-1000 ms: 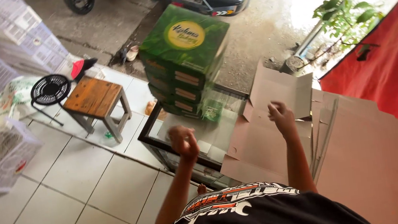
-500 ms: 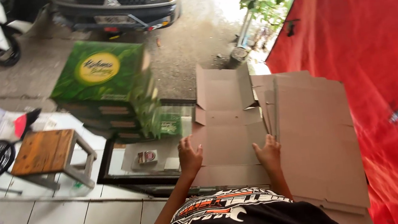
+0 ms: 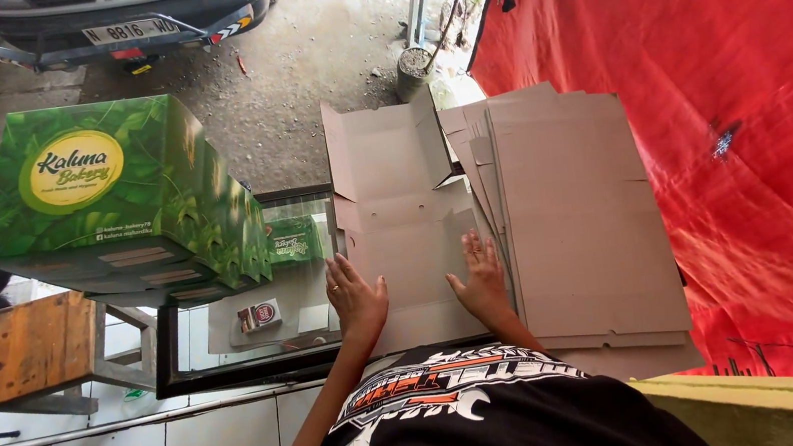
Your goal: The person assembles flat cardboard boxes into finished containers. They fold the side flaps, tuck the tabs, and then place a green Kaluna Bakery box inside. The process is repeated for multiple boxes.
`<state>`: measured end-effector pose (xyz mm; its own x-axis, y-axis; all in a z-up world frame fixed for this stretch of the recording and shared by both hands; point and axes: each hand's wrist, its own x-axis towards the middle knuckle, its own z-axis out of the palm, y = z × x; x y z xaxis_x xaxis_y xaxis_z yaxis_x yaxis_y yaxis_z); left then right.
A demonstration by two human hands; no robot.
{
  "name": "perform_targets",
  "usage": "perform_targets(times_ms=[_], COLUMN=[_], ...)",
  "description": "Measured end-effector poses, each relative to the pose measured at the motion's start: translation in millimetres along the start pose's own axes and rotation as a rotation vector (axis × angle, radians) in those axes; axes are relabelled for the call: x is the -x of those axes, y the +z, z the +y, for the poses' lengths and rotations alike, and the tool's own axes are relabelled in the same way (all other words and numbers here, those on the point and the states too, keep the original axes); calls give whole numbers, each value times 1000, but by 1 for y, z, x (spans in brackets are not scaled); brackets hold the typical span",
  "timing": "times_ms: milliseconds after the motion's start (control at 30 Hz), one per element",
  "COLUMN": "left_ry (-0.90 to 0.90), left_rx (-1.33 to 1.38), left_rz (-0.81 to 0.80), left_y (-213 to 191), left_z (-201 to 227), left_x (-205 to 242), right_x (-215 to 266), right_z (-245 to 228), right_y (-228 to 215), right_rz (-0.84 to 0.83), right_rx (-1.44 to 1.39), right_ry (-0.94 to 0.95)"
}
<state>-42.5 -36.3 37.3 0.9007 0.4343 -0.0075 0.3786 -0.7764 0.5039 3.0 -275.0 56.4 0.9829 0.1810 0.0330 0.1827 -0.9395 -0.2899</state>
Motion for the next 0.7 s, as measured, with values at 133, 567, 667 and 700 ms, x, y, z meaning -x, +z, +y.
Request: perform_targets(times_ms=[133,567,667,700], left_ry=[89,143,75,78], left_rx=[-97,-10,196,323], left_rz=[32,-187,-189,-141], left_y=[6,-28,-42,-43], left_z=[19,17,21,20], left_x=[16,22,19,19], right_x=[4,-13,-13,-13], right_z=[-10,9,31,40], right_y=[-3,-9,16,26], right_rz=[-106,-220,-149,-110], right_rx=[-216,-309,-383,-431], right_ry=[-79,204,178,169])
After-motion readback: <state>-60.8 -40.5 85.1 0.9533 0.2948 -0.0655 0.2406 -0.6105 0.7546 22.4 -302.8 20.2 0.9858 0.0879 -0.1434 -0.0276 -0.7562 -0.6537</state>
